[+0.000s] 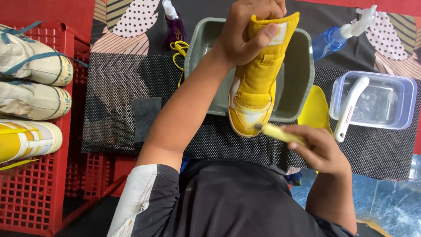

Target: The person scrubs the toe box of a yellow high-top sneaker using a small brush and a cleaning solution. They repeatedly dip the brush into a container of liquid and scrub the same area of the shoe.

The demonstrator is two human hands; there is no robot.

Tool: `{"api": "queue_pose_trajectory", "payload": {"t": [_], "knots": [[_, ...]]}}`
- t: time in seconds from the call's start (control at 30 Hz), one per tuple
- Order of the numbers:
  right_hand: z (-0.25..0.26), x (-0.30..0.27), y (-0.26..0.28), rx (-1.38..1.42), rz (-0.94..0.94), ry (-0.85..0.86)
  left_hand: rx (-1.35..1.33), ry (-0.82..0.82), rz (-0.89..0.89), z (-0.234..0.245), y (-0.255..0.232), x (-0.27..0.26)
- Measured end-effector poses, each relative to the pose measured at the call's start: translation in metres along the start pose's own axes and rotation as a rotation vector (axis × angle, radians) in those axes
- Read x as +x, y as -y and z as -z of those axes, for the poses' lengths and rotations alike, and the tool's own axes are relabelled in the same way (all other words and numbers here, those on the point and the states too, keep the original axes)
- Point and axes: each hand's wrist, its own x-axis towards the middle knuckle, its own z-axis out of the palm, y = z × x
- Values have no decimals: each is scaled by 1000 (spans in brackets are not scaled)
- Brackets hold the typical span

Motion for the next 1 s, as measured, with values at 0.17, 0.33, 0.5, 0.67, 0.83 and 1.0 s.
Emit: {"api": "queue_pose_trajectory", "payload": {"t": [0.17,0.33,0.5,0.67,0.83,1.0], "knots": [[-4,4,3,38,-41,-206,15,-15,-11,-1,2,1],[2,0,3,-57,-111,-18,5,-35,-65,-4,9,-1],[6,7,9,-3,-33,-19,-1,-37,-23,-3,5,-1],[2,2,-3,-17,-112,-128,0,-21,-16,-2,5,-1],[5,-1,-6,14,-31,-49,4,-19,-36,-2,5,-1],[5,3,0,-21,-100,-223,-33,-12,21,-4,5,0]]}}
